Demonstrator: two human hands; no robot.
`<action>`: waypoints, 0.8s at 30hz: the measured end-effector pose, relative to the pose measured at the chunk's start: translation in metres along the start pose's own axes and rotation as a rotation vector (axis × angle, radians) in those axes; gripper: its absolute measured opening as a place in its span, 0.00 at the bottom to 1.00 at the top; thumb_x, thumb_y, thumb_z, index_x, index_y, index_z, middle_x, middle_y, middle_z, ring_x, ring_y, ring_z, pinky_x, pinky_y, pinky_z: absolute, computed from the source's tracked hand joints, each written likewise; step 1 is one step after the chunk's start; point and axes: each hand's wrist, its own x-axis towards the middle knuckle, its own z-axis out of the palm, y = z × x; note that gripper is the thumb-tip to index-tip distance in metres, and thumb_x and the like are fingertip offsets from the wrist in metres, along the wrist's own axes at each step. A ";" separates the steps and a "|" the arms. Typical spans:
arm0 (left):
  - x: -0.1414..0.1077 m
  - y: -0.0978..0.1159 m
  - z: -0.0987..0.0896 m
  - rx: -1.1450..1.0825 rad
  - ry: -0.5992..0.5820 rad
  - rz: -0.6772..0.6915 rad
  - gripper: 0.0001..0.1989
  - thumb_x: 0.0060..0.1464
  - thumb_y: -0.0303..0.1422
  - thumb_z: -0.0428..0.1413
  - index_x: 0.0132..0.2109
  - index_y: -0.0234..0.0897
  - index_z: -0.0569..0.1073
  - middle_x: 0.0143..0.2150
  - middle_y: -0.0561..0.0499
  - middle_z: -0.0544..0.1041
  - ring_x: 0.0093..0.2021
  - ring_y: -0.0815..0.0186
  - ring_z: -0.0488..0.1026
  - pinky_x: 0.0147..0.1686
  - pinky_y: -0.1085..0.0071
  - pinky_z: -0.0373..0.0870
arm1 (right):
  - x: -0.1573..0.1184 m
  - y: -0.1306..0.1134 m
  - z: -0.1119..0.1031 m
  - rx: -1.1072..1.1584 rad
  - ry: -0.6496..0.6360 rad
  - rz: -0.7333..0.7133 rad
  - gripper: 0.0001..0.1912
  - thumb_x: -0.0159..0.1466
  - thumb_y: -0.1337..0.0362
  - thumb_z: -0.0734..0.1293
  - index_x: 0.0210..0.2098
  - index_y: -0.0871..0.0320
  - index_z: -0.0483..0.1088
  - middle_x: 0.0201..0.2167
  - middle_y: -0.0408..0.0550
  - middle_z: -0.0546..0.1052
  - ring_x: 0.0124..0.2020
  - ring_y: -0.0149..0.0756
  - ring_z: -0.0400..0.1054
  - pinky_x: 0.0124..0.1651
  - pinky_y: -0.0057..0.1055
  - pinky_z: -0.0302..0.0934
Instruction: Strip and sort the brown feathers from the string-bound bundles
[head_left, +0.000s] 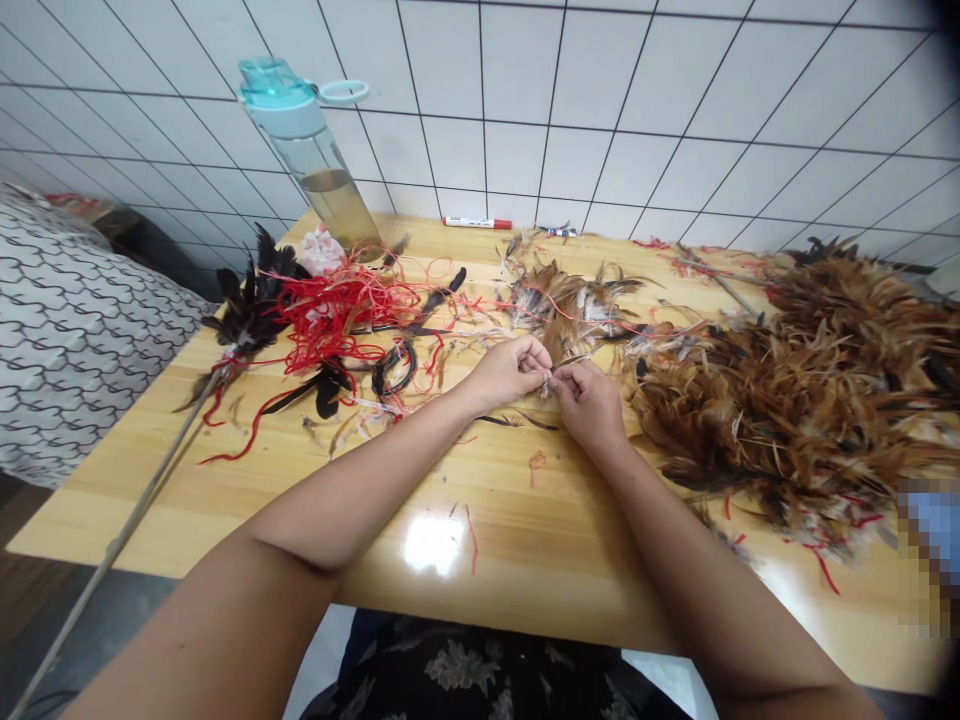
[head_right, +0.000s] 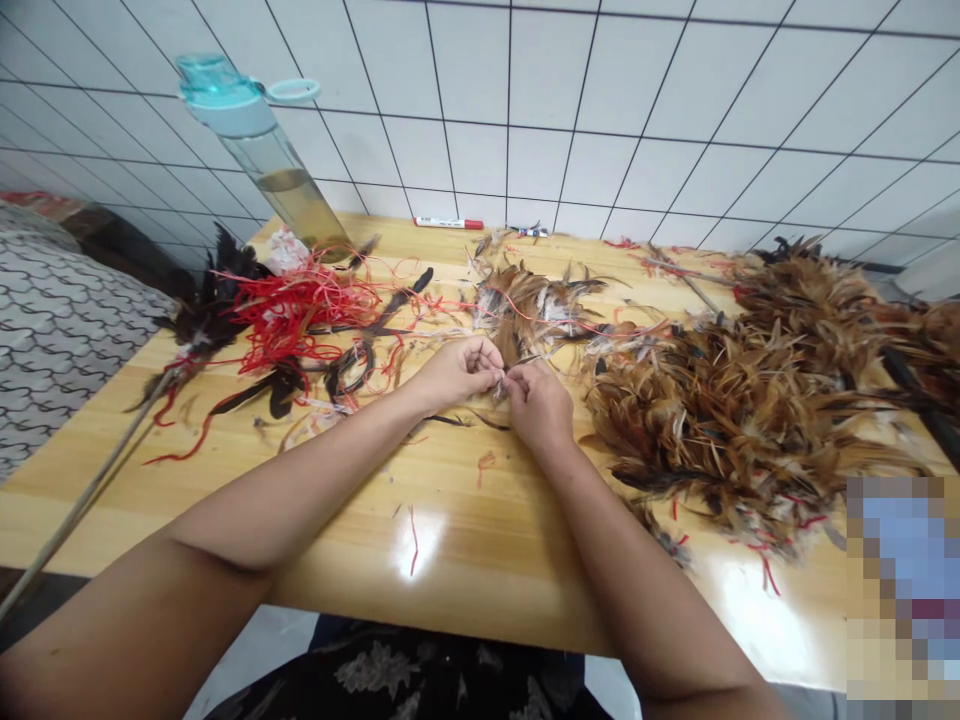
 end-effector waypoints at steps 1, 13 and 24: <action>0.000 0.000 0.000 0.024 -0.002 0.030 0.08 0.46 0.22 0.56 0.35 0.32 0.68 0.26 0.56 0.71 0.25 0.77 0.67 0.28 0.80 0.64 | 0.000 0.000 0.000 0.007 -0.005 -0.003 0.06 0.59 0.67 0.64 0.28 0.57 0.72 0.26 0.46 0.71 0.29 0.35 0.64 0.33 0.31 0.55; -0.007 0.001 -0.002 0.641 0.049 0.485 0.06 0.56 0.26 0.50 0.36 0.35 0.72 0.32 0.50 0.74 0.33 0.70 0.69 0.36 0.73 0.62 | 0.004 0.006 -0.001 0.132 -0.010 0.033 0.06 0.58 0.63 0.64 0.28 0.57 0.72 0.25 0.45 0.70 0.27 0.34 0.61 0.32 0.31 0.56; -0.007 0.001 -0.002 0.599 0.085 0.430 0.04 0.56 0.27 0.50 0.35 0.35 0.70 0.30 0.53 0.73 0.30 0.71 0.66 0.34 0.75 0.60 | 0.007 0.013 -0.002 0.235 -0.079 0.028 0.05 0.57 0.63 0.66 0.27 0.56 0.75 0.25 0.45 0.72 0.30 0.34 0.65 0.37 0.33 0.60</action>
